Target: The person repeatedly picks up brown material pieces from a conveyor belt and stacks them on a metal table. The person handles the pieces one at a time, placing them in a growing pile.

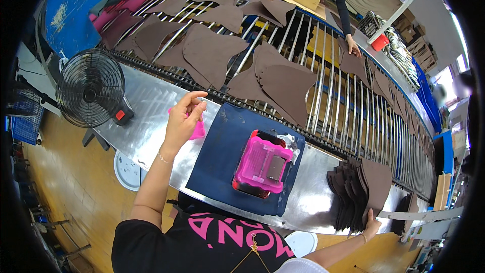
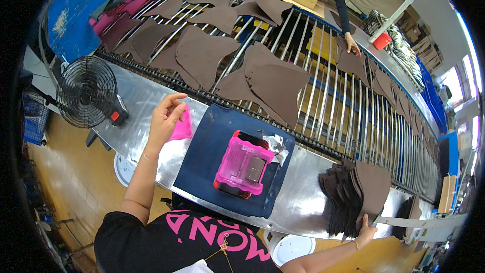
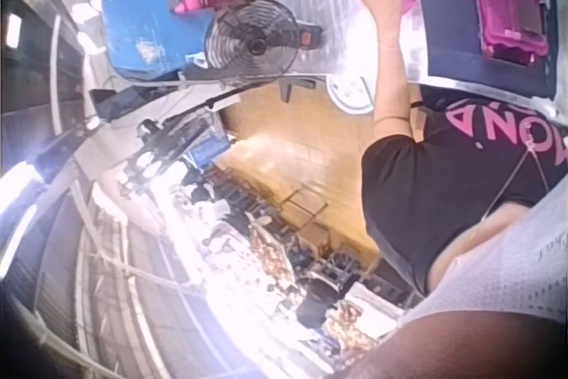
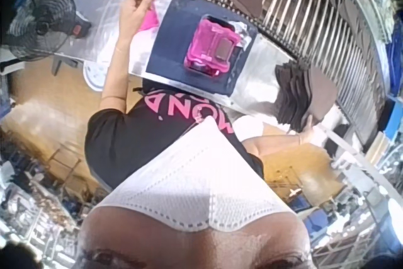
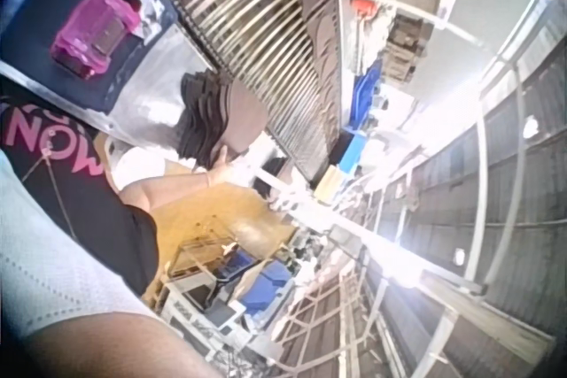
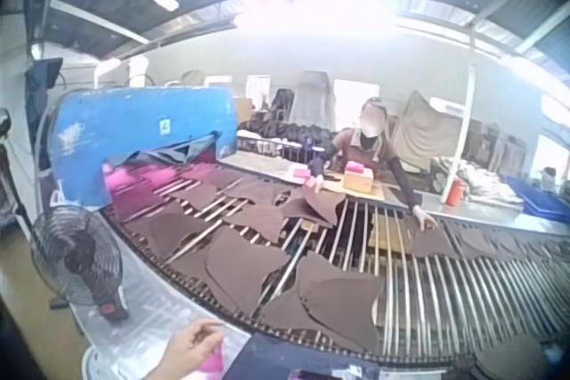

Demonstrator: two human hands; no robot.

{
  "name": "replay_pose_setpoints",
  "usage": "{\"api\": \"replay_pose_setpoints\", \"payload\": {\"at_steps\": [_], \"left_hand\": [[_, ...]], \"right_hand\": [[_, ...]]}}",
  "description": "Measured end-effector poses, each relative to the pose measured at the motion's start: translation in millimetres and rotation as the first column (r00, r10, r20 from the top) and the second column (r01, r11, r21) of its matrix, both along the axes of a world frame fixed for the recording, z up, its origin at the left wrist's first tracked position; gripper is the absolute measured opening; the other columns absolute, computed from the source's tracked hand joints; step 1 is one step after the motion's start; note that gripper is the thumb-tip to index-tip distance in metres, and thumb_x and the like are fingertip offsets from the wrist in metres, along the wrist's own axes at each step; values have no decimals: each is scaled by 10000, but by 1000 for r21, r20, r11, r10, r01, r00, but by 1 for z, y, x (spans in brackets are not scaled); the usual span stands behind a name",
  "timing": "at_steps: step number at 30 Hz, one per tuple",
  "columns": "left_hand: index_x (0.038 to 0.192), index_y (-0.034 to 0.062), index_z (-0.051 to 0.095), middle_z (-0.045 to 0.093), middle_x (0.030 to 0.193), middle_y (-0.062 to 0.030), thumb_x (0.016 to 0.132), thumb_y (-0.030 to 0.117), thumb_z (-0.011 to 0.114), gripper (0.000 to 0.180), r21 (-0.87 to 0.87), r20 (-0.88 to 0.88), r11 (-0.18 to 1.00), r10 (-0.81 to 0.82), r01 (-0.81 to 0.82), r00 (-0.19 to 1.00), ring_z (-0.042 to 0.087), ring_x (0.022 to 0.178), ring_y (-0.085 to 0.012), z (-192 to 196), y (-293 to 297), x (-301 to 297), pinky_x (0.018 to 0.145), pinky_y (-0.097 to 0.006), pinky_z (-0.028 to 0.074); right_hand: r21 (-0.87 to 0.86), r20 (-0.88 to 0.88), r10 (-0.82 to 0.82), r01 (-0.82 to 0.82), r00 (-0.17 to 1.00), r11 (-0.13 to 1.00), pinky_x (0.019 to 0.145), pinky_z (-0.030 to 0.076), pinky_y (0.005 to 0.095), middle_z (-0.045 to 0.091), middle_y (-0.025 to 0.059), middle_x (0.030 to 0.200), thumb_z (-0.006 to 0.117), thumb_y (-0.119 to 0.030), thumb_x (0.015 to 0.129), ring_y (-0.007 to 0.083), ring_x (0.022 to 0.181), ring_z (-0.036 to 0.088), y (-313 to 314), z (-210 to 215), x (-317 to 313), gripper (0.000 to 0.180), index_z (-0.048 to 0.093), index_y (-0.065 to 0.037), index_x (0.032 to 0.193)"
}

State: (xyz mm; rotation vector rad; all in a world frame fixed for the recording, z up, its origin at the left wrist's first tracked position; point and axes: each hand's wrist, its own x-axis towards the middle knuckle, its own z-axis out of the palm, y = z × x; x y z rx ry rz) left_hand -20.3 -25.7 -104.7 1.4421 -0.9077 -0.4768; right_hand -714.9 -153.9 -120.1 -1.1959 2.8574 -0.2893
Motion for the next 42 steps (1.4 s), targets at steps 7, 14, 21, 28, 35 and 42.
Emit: {"api": "replay_pose_setpoints", "payload": {"at_steps": [7, 14, 21, 28, 35, 42], "left_hand": [[1117, 49, 610, 580, 783, -2, 904, 109, 606, 220, 39, 67, 999, 13, -15, 998, 501, 620, -49, 0, 1, 3, 583, -211, 428], [1116, 49, 614, 586, 775, -5, 900, 108, 612, 223, 40, 38, 999, 35, -36, 999, 491, 614, -50, 0, 4, 5, 577, -211, 424], [1119, 54, 613, 576, 800, -2, 897, 101, 613, 227, 47, 17, 999, 14, -15, 1000, 501, 616, -50, -1, 1, 4, 581, -207, 429], [1107, 43, 613, 579, 810, -5, 902, 106, 606, 215, -11, -68, 1000, -15, 15, 998, 519, 626, -53, -1, 0, 5, 582, -205, 431], [1104, 44, 613, 572, 802, 3, 909, 112, 595, 208, -8, -47, 997, -82, 82, 995, 515, 641, -52, 8, -7, -4, 580, -200, 432], [1149, 23, 583, 571, 854, -9, 894, 148, 627, 288, -25, 220, 948, -303, 316, 927, 549, 708, -74, 49, -49, -38, 615, -212, 458]], "right_hand": [[-188, 172, -108, 141, 979, 972, 528, 510, 375, 628, 238, 1033, 808, -392, 694, 309, 799, 646, 3, 6, 19, 740, 494, 10, 1230], [-163, -134, -107, 85, 985, 983, 397, 479, 322, 620, 240, 1004, 801, -205, 721, 267, 614, 614, 17, 14, 38, 760, 417, 9, 1340], [-337, 348, -10, 135, 937, 932, 363, 399, 258, 615, 132, 760, 808, -162, 723, 144, 487, 533, 18, 3, 5, 710, 443, 43, 1297], [-336, 735, 134, 185, 665, 923, 448, 381, 208, 585, 32, 812, 678, -181, 857, 104, 619, 534, 28, 14, 15, 506, 458, -58, 1296], [-505, 509, 277, 22, 815, 863, 322, 295, 188, 539, 42, 809, 532, -190, 946, 85, 425, 440, 15, 48, 76, 392, 441, -65, 1307], [-829, 291, 703, -196, 649, 524, 352, 342, 191, 579, 84, 1025, 543, -212, 954, 79, 528, 507, 24, 130, 192, 429, 406, -38, 1321]]}}
